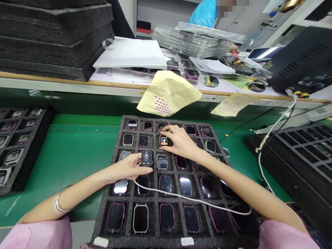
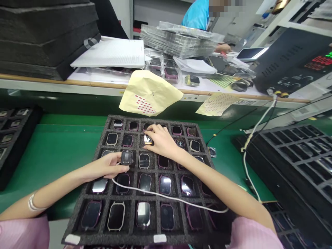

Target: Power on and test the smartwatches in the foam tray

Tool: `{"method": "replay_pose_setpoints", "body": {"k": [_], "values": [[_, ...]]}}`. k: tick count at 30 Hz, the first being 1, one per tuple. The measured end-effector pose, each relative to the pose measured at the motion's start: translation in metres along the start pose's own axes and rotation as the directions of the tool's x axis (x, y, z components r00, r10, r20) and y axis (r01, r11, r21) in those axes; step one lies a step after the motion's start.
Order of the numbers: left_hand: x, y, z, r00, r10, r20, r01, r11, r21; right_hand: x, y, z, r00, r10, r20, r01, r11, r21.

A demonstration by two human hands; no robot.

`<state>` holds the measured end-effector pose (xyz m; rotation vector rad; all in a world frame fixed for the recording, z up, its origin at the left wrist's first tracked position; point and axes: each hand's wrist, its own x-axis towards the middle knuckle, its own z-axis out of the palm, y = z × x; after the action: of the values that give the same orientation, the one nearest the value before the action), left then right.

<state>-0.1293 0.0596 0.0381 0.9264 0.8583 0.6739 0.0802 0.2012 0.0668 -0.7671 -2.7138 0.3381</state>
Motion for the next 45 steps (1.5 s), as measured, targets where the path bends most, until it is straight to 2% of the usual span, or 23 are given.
{"method": "replay_pose_setpoints", "body": {"k": [3, 6, 8, 11, 13, 16, 18, 21, 23, 26, 29, 33, 37, 41, 45], "values": [[-0.002, -0.003, -0.003, 0.999, 0.03, -0.029, -0.03, 1.0, -0.005, 0.018, -0.018, 0.0, 0.996, -0.068, 0.06, 0.073, 0.994, -0.08], [-0.002, -0.006, -0.001, 0.997, 0.056, -0.045, -0.057, 0.998, -0.022, 0.04, -0.034, 0.013, 0.984, -0.094, 0.151, 0.112, 0.987, -0.112], [-0.002, -0.007, 0.001, 0.996, 0.068, -0.057, -0.069, 0.997, -0.016, 0.051, -0.039, 0.025, 0.979, -0.088, 0.186, 0.113, 0.985, -0.13], [-0.004, -0.007, 0.001, 0.995, 0.081, -0.056, -0.082, 0.997, -0.016, 0.055, -0.035, 0.033, 0.981, -0.076, 0.177, 0.099, 0.987, -0.128], [-0.005, -0.008, -0.001, 0.994, 0.087, -0.064, -0.089, 0.996, -0.031, 0.049, -0.03, 0.028, 0.993, -0.074, 0.097, 0.079, 0.996, -0.048], [-0.003, -0.009, -0.003, 0.993, 0.085, -0.076, -0.089, 0.995, -0.041, 0.031, -0.028, 0.013, 0.992, -0.088, -0.091, 0.107, 0.97, 0.217], [-0.003, -0.011, -0.004, 0.993, 0.087, -0.077, -0.091, 0.995, -0.049, 0.016, -0.035, 0.007, 0.986, -0.132, -0.103, 0.158, 0.935, 0.317], [-0.003, -0.012, -0.002, 0.992, 0.09, -0.094, -0.094, 0.995, -0.044, -0.005, -0.052, 0.012, 0.976, -0.217, -0.009, 0.21, 0.936, 0.284], [-0.003, -0.013, 0.001, 0.985, 0.1, -0.138, -0.103, 0.995, -0.015, -0.013, -0.061, 0.02, 0.965, -0.263, 0.002, 0.256, 0.941, 0.222], [-0.005, -0.013, 0.006, 0.967, 0.127, -0.221, -0.13, 0.992, 0.002, -0.017, -0.067, 0.031, 0.953, -0.301, -0.032, 0.302, 0.94, 0.16], [-0.006, -0.012, 0.007, 0.958, 0.146, -0.245, -0.152, 0.988, -0.004, -0.018, -0.066, 0.037, 0.948, -0.303, -0.095, 0.314, 0.938, 0.148], [-0.008, -0.014, 0.005, 0.952, 0.172, -0.253, -0.179, 0.984, -0.003, -0.019, -0.064, 0.042, 0.922, -0.335, -0.196, 0.366, 0.919, 0.15], [-0.01, -0.016, 0.004, 0.959, 0.156, -0.235, -0.157, 0.987, 0.015, -0.02, -0.064, 0.045, 0.923, -0.326, -0.205, 0.368, 0.905, 0.215], [-0.01, -0.018, 0.004, 0.963, 0.146, -0.227, -0.147, 0.989, 0.009, -0.022, -0.066, 0.048, 0.917, -0.31, -0.251, 0.363, 0.909, 0.204], [-0.009, -0.018, 0.002, 0.971, 0.126, -0.202, -0.132, 0.991, -0.015, -0.023, -0.066, 0.051, 0.93, -0.264, -0.255, 0.334, 0.897, 0.289]]}}
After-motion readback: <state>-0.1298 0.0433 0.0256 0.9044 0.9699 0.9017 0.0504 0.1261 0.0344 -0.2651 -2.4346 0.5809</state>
